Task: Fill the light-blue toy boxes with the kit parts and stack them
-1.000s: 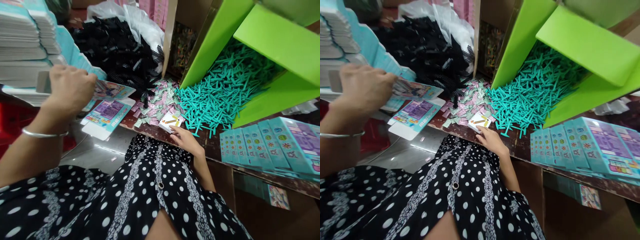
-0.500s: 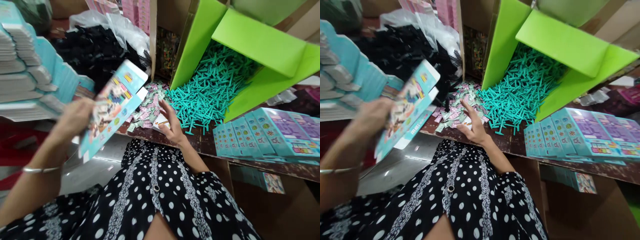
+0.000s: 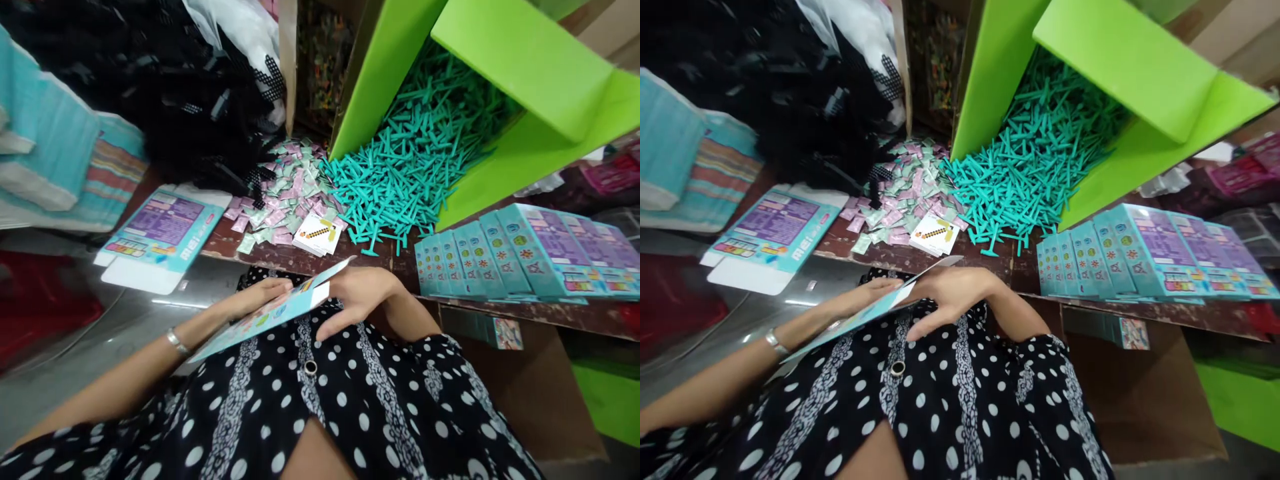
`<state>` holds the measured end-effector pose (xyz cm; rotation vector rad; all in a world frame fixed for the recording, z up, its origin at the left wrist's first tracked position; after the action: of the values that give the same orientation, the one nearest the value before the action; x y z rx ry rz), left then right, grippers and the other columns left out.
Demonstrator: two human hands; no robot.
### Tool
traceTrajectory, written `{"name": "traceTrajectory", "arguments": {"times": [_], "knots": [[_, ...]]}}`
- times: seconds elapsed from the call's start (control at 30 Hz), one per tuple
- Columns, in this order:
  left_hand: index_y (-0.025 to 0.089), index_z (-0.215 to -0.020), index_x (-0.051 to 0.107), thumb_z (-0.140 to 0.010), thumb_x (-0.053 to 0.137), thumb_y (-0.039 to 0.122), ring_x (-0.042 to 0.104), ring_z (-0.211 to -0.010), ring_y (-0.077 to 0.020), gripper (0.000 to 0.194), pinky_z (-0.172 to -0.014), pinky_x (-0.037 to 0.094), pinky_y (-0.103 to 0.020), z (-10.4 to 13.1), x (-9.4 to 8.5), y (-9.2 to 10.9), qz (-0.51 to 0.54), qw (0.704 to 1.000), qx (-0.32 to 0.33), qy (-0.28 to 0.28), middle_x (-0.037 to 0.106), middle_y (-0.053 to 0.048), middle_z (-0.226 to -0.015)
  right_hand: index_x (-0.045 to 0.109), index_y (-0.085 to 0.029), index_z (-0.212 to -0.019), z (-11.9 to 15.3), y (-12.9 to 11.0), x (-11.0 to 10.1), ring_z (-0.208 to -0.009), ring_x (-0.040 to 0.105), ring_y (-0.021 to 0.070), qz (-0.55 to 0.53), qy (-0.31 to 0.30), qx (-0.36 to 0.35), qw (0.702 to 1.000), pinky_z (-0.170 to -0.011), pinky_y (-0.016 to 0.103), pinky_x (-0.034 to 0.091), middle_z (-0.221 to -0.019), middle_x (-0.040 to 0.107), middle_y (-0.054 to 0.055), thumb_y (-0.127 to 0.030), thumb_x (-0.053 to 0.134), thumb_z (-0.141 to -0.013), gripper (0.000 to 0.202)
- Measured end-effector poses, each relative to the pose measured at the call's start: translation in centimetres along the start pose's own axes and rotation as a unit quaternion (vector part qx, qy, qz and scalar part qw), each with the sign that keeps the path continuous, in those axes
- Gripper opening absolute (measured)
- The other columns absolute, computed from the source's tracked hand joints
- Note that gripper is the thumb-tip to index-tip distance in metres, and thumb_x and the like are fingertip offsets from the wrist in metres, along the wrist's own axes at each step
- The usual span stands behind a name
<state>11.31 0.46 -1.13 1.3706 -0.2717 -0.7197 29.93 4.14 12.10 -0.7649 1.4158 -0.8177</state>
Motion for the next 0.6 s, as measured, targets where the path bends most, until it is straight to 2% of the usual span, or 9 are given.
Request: {"name": "traceTrajectory", "arguments": {"times": [0.07,0.13,0.17,0.2,0.27,0.33,0.4,0.5,0.6], "knots": [[0.027,-0.126,0.087,-0.108,0.051,0.076,0.079,-0.116,-0.0364,0.063,-0.099,0.066,-0.047,1.3,-2.0,0.7,-0.015,1.0,-0.011,-0.003,0.085,-0.013,-0.122,0.086,-0.022,-0.131,-0.3,0.1,0.4,-0.127,0.078,0.0238,-0.016,-0.014,0.007,1.0,-0.117,0.035,0.059,-0.129,0.086,0.01,-0.06,0.082,-0.1,0.049],[0.038,-0.159,0.073,-0.107,0.052,0.074,0.067,-0.149,-0.0388,0.066,-0.121,0.059,-0.051,3.6,-4.6,2.3,-0.056,0.998,-0.02,0.027,0.072,-0.01,-0.161,0.086,-0.024,-0.132,-0.6,0.5,0.3,-0.122,0.08,0.023,-0.014,0.01,0.027,0.999,-0.116,0.035,0.06,-0.128,0.086,0.009,-0.06,0.082,-0.1,0.048],[0.042,-0.165,0.066,-0.107,0.053,0.073,0.061,-0.156,-0.0396,0.067,-0.128,0.054,-0.052,4.8,-5.6,3.4,-0.067,0.997,-0.01,0.041,0.065,-0.006,-0.169,0.086,-0.025,-0.132,-0.7,0.7,0.2,-0.12,0.08,0.0228,-0.008,0.024,0.036,0.999,-0.115,0.035,0.06,-0.129,0.086,0.008,-0.059,0.082,-0.101,0.047],[0.047,-0.168,0.061,-0.105,0.059,0.072,0.059,-0.159,-0.0404,0.068,-0.13,0.052,-0.053,5.8,-6.1,4.4,-0.077,0.997,0.002,0.032,0.061,-0.002,-0.172,0.086,-0.025,-0.132,-0.8,0.8,0.2,-0.12,0.08,0.0229,-0.001,0.033,0.041,0.999,-0.114,0.036,0.061,-0.13,0.086,0.008,-0.058,0.081,-0.102,0.045],[0.053,-0.17,0.054,-0.101,0.069,0.068,0.059,-0.158,-0.0411,0.072,-0.131,0.053,-0.052,7.2,-6.1,6.0,-0.091,0.995,0.018,0.022,0.062,0.003,-0.171,0.086,-0.024,-0.13,-1.2,1.0,0.1,-0.127,0.078,0.0242,0.013,0.034,0.041,0.999,-0.118,0.038,0.059,-0.133,0.085,0.009,-0.056,0.079,-0.104,0.042],[0.054,-0.171,0.052,-0.099,0.074,0.065,0.063,-0.155,-0.0409,0.076,-0.128,0.056,-0.051,7.4,-5.4,6.6,-0.096,0.995,0.022,0.021,0.066,0.004,-0.167,0.086,-0.021,-0.129,-1.6,0.9,0.2,-0.135,0.074,0.0255,0.024,0.025,0.036,0.999,-0.124,0.039,0.055,-0.137,0.083,0.011,-0.055,0.078,-0.105,0.042],[0.052,-0.171,0.053,-0.099,0.075,0.066,0.066,-0.151,-0.0407,0.076,-0.125,0.059,-0.05,6.8,-4.6,6.3,-0.09,0.995,0.024,0.025,0.069,0.002,-0.165,0.086,-0.019,-0.127,-2.1,0.8,0.2,-0.137,0.073,0.0259,0.027,0.021,0.03,0.999,-0.125,0.039,0.054,-0.138,0.082,0.012,-0.055,0.076,-0.106,0.043],[0.05,-0.169,0.058,-0.095,0.08,0.071,0.067,-0.15,-0.0415,0.08,-0.125,0.058,-0.052,5.7,-4.0,5.5,-0.083,0.995,0.029,0.041,0.068,-0.002,-0.166,0.085,-0.019,-0.126,-2.5,1.0,0.3,-0.129,0.076,0.0244,0.022,0.013,0.026,0.999,-0.122,0.038,0.056,-0.135,0.083,0.011,-0.053,0.077,-0.106,0.04],[0.047,-0.168,0.061,-0.092,0.082,0.074,0.066,-0.151,-0.0422,0.084,-0.126,0.057,-0.052,5.3,-3.8,5.3,-0.082,0.995,0.031,0.049,0.069,-0.004,-0.165,0.084,-0.019,-0.129,-2.7,1.5,-0.1,-0.127,0.077,0.0241,0.018,0.035,0.047,0.998,-0.117,0.036,0.059,-0.138,0.082,0.011,-0.052,0.08,-0.104,0.041]]}}
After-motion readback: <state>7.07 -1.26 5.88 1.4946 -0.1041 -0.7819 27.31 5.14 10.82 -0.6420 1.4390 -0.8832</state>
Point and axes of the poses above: each hand's wrist, its own z-axis away from the middle knuckle, its own x-axis out of the palm, y = z × x, the point moved 5 cm from there along -z, towards the middle knuckle
